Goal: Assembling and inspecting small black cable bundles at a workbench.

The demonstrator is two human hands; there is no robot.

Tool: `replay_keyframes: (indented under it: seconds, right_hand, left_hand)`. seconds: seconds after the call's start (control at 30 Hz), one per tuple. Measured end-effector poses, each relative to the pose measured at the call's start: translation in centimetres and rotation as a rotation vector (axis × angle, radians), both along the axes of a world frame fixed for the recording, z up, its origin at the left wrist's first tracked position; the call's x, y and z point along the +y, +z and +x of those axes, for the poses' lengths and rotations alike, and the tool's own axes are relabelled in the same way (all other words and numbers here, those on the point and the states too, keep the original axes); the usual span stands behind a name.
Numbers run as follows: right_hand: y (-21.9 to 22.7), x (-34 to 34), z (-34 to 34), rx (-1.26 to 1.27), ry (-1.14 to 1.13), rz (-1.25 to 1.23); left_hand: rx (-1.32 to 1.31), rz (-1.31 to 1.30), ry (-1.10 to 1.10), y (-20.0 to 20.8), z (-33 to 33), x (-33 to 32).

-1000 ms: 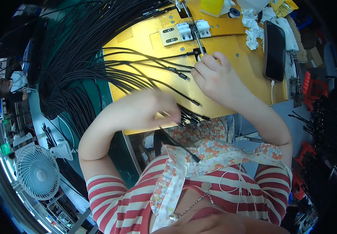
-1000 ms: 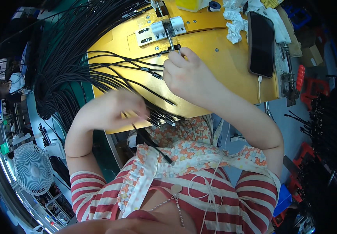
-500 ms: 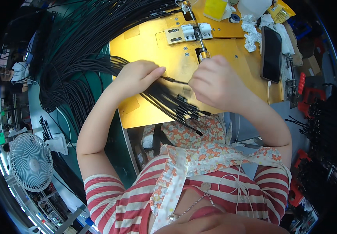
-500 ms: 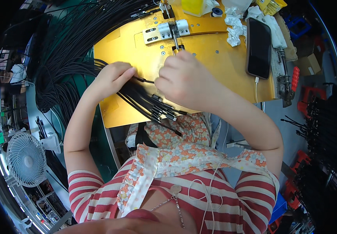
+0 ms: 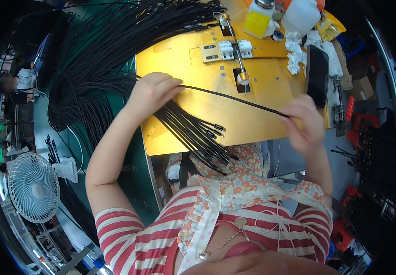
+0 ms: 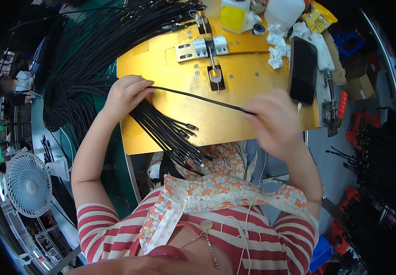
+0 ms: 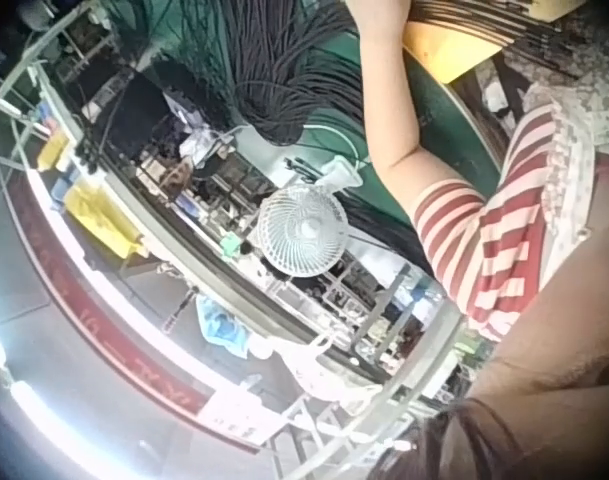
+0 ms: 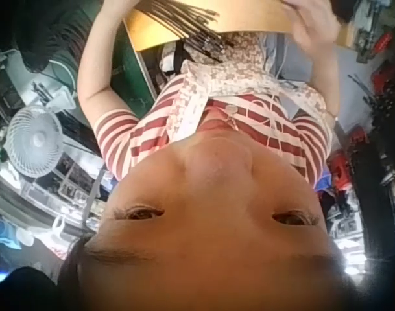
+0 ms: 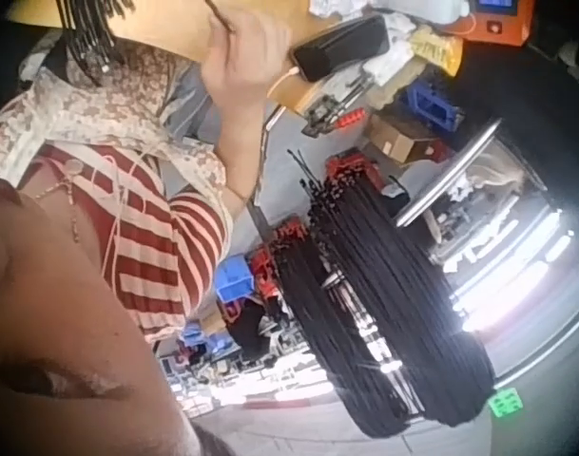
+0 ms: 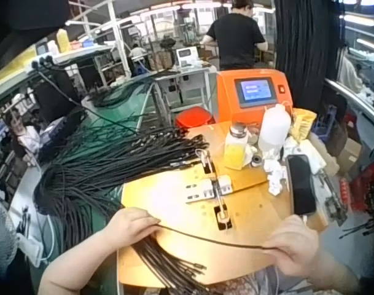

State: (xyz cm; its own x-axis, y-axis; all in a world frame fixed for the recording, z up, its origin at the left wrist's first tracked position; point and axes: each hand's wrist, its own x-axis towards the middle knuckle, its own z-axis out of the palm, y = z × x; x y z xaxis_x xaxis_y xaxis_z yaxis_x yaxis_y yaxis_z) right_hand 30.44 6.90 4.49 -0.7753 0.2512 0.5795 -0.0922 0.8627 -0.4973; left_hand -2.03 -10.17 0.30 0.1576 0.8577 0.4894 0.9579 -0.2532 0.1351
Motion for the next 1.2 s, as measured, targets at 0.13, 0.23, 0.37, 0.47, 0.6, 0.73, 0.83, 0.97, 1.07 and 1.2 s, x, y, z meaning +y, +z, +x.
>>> replay_keyframes:
  seconds: [0.13, 0.23, 0.37, 0.47, 0.6, 0.73, 0.83, 0.97, 1.07, 1.2]
  right_hand:
    - [0.2, 3.9, 14.2, 0.391, -0.486, -0.177]
    - [2.7, 9.4, 30.6, 1.016, -0.343, -0.766]
    - [6.1, 9.9, 34.0, 1.420, -0.114, -0.865]
    - [9.3, 7.2, 19.8, 1.064, 0.577, -1.453]
    - [4.8, 2.9, -0.5, -0.081, 0.241, -1.121]
    - [-1.2, -4.6, -13.9, -0.542, 0.318, -0.303]
    - [-2.2, -6.2, -17.2, -0.859, 0.335, -0.641]
    - [2.3, -6.4, -12.1, -0.632, 0.367, -0.319]
    - [6.9, -4.7, -6.3, -0.729, 0.479, -0.249]
    - [13.0, -1.5, 6.8, -0.776, 0.365, -0.340]
  left_hand:
    - [-0.021, -0.098, 0.086, -1.8, -4.2, -3.0]
    - [-0.039, -0.071, 0.084, -2.6, -4.8, -4.0]
    - [-0.066, 0.006, 0.081, -3.3, -4.9, -4.7]
    - [-0.064, 0.041, 0.074, -3.7, -4.6, -4.3]
    - [-0.093, 0.051, 0.143, -3.9, -4.4, -5.5]
    - [-0.135, 0.054, 0.103, -3.7, -4.2, -4.1]
    - [-0.117, 0.092, 0.061, -3.2, -4.0, -3.6]
    - [-0.053, 0.148, -0.044, -3.3, -4.3, -3.8]
    - [-0.082, 0.131, 0.005, -3.9, -5.0, -5.2]
    - [-0.083, 0.063, 0.050, -3.9, -5.6, -4.7]
